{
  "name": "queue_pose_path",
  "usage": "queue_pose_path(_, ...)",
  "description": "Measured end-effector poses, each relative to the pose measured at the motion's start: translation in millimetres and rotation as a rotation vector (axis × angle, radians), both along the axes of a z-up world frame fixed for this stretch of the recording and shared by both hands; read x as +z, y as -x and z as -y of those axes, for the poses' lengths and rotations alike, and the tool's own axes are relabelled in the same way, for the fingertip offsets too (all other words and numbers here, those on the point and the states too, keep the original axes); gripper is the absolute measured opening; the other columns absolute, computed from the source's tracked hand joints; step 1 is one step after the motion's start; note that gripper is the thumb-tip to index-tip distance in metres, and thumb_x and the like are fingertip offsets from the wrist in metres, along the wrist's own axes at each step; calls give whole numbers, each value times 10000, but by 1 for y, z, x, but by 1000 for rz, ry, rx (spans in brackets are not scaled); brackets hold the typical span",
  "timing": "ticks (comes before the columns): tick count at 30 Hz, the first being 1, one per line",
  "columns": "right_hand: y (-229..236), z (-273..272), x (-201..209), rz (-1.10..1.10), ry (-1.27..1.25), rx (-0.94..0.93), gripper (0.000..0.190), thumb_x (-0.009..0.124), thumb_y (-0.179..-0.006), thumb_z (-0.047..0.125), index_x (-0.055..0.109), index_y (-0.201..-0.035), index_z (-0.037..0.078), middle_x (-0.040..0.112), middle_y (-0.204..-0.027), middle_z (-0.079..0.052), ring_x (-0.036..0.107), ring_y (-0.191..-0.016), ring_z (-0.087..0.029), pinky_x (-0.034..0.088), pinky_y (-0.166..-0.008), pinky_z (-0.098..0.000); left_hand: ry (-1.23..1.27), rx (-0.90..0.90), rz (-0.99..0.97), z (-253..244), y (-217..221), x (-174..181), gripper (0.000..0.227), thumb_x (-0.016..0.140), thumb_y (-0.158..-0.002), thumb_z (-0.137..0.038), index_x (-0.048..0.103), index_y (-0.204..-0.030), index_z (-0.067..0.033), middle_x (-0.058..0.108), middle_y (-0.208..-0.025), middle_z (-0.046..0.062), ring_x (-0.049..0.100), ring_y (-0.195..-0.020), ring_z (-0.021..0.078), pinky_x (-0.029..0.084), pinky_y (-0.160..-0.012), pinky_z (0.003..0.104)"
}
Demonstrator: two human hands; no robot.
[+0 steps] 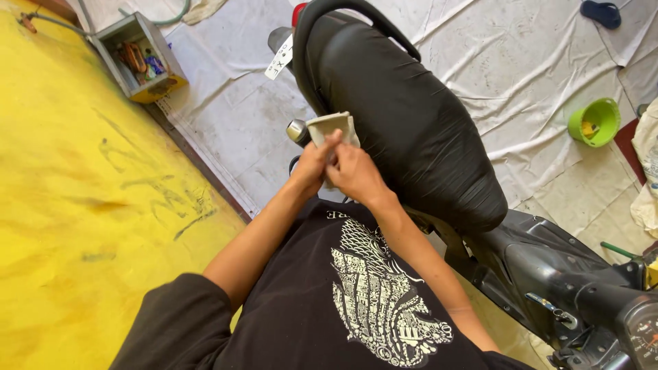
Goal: The person wipes the black seat of a motorcycle with a cloth, focusing on the rear and side areas. They repeatedly rub the surface and occasionally adjust their grip on the seat while standing in a workshop.
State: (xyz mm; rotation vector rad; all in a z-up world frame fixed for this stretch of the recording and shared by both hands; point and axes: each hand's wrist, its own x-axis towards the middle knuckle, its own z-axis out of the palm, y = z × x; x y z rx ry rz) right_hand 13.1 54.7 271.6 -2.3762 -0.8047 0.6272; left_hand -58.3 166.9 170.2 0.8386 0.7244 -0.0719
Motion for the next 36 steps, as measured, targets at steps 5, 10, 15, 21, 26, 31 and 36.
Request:
queue_pose_path(5, -10, 25, 14, -334, -125, 127, 376, 678, -924, 226, 717, -1294, 174, 784, -952, -144, 751, -897, -372, 589, -814, -492, -81, 456, -160, -35, 25, -112, 508, 695, -985, -293, 574, -1369, 18, 713, -1190, 237, 730, -1036, 344, 606, -869, 536)
queue_pose_path(10, -104, 68, -39, 237, -162, 79, 433, 755, -940, 238, 652, -1336, 96, 599, -1264, -220, 532, -1219, -445, 419, -1050, -546, -313, 594, -207, 0, 2, -97, 440, 612, -1032, -287, 590, -1365, -1, 726, -1157, 227, 726, -1047, 318, 594, -899, 507)
queue_pose_path(15, -149, 79, -114, 446, 75, 224, 741, 621, -1084, 477, 272, -1665, 179, 96, -1709, -157, 97, -1564, -453, 185, -1246, -616, -700, 541, -42, 60, -52, -135, 434, 480, -944, 26, 577, -1366, -11, 701, -1284, 168, 683, -1162, 295, 529, -1012, 356)
queue_pose_path(21, -143, 74, -122, 718, 74, 155, 659, 444, -1139, 522, 298, -1665, 153, 141, -1712, -136, 132, -1590, -373, 215, -1280, -563, -837, 416, -377, 221, -23, -186, 492, 474, -887, -15, 510, -1376, 29, 668, -1219, 269, 646, -1049, 453, 502, -918, 495)
queue_pose_path(26, -136, 80, -120, 679, -14, 110, 634, 551, -1072, 419, 406, -1621, 137, 220, -1691, -98, 189, -1577, -344, 217, -1279, -539, -553, 403, -506, 247, -16, -150, 719, 437, -835, -1, 426, -1542, -130, 662, -1325, 205, 654, -1134, 406, 518, -949, 441)
queue_pose_path(31, -139, 73, -123, 695, 0, 119, 626, 529, -1093, 419, 374, -1636, 150, 200, -1697, -98, 172, -1581, -344, 225, -1275, -549, -874, 616, -209, 147, -61, -132, 778, 392, -853, 110, 347, -1586, -148, 376, -1653, 82, 437, -1492, 312, 392, -1188, 334)
queue_pose_path(36, -140, 78, -129, 709, 10, 114, 622, 514, -1100, 439, 371, -1640, 167, 197, -1700, -88, 169, -1587, -336, 225, -1283, -553, -923, 597, -164, 193, -43, -100, 686, 502, -1015, -126, 182, -1619, -61, 350, -1642, 211, 428, -1484, 378, 393, -1194, 419)
